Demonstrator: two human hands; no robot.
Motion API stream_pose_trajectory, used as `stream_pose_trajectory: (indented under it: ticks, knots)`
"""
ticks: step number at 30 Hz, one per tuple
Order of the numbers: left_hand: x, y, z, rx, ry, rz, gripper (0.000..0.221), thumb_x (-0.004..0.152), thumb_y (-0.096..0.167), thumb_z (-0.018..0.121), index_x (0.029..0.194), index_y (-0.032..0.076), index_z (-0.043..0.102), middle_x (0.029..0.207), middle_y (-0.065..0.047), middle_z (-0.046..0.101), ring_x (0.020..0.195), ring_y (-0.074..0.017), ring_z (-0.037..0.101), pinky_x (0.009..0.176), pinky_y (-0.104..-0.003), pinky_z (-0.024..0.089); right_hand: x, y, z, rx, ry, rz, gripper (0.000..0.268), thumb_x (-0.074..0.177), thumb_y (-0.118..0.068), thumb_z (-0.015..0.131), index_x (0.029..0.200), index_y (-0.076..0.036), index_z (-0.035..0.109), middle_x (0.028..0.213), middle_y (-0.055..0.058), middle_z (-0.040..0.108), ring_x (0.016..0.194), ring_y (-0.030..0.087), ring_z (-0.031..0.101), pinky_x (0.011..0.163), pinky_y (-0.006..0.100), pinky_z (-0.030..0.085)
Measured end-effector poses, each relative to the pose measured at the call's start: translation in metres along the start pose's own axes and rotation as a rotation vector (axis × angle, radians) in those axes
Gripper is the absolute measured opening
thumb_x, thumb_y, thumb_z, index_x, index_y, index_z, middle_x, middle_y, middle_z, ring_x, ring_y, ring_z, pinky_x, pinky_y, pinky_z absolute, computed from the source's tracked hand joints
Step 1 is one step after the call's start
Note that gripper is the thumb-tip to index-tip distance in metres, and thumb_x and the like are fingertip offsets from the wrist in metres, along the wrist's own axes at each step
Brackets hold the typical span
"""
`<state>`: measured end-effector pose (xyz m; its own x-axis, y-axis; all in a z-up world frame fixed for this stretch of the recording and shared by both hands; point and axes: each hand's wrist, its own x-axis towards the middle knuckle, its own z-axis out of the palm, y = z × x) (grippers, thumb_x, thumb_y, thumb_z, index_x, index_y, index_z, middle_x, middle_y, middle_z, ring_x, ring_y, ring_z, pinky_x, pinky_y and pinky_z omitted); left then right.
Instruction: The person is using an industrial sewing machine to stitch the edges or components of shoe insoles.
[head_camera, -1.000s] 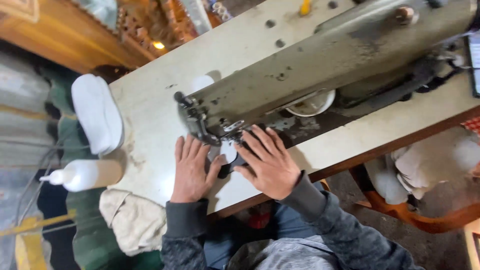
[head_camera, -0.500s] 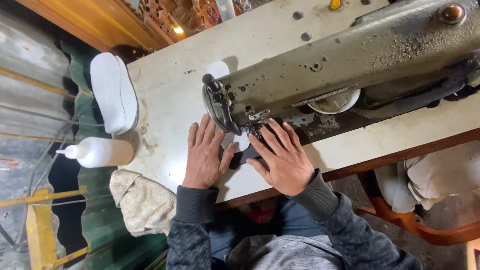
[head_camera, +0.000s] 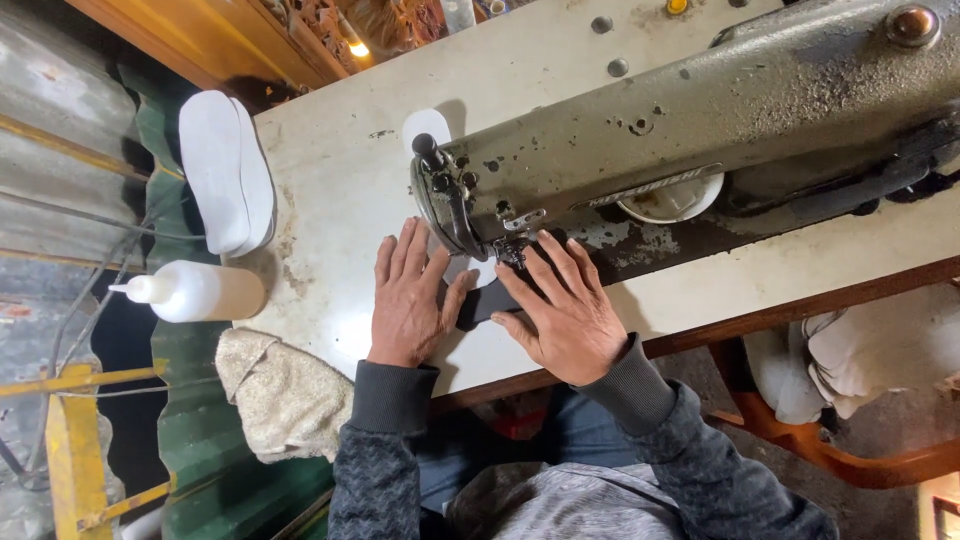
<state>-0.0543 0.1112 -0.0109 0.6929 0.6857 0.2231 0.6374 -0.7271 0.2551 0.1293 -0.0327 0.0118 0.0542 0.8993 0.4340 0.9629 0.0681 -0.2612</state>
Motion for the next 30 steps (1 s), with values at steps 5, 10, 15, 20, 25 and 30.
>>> stream_pose_trajectory:
  ticks: [5,10,15,20,25,30]
  knots:
    - [-0.001,0.006,-0.010,0.001,0.002,0.035,0.053,0.103,0.060,0.051,0.138,0.022,0.063,0.159,-0.012,0.045,0.156,-0.0320,0.027,0.127,-0.053,0.016,0.000,0.000,0.003,-0.008,0.003,-0.005,0.054,0.103,-0.055,0.051,0.137,-0.015,0.064,0.133,0.019,0.059,0.146,0.039,0.041,0.121,0.056,0.025]
    - [-0.002,0.005,-0.007,-0.006,0.000,0.036,0.055,0.104,0.059,0.049,0.146,0.025,0.058,0.160,-0.010,0.045,0.156,-0.0292,0.027,0.128,-0.052,0.015,-0.001,-0.001,0.003,-0.017,0.003,-0.010,0.056,0.103,-0.056,0.051,0.139,-0.015,0.063,0.131,0.018,0.059,0.146,0.039,0.041,0.121,0.056,0.026]
    - [-0.003,0.007,-0.008,0.018,0.028,0.041,0.054,0.104,0.057,0.052,0.143,0.020,0.059,0.156,-0.012,0.049,0.154,-0.0297,0.032,0.128,-0.051,0.018,0.000,-0.005,0.004,-0.042,0.009,-0.013,0.055,0.103,-0.057,0.051,0.138,-0.016,0.064,0.129,0.018,0.061,0.147,0.039,0.041,0.121,0.057,0.026]
    - [-0.005,0.008,-0.009,0.024,0.100,0.058,0.058,0.102,0.060,0.055,0.136,0.014,0.064,0.154,-0.015,0.050,0.153,-0.0315,0.035,0.126,-0.051,0.023,0.000,-0.012,0.011,-0.017,0.043,0.039,0.055,0.103,-0.056,0.053,0.134,-0.012,0.066,0.132,0.021,0.060,0.147,0.041,0.039,0.121,0.058,0.022]
    - [-0.007,0.003,-0.004,0.012,0.110,0.055,0.057,0.105,0.058,0.050,0.138,0.014,0.063,0.156,-0.015,0.049,0.153,-0.0308,0.035,0.127,-0.051,0.022,-0.001,-0.011,0.013,-0.038,0.032,0.023,0.055,0.103,-0.056,0.052,0.136,-0.013,0.065,0.132,0.021,0.060,0.147,0.042,0.039,0.122,0.058,0.022]
    - [-0.011,0.006,-0.007,0.003,0.073,0.036,0.058,0.106,0.060,0.043,0.139,0.016,0.063,0.156,-0.014,0.049,0.152,-0.0305,0.037,0.127,-0.052,0.020,0.000,-0.009,0.013,-0.036,0.037,0.015,0.055,0.103,-0.056,0.053,0.135,-0.013,0.066,0.131,0.021,0.060,0.146,0.042,0.041,0.121,0.059,0.023]
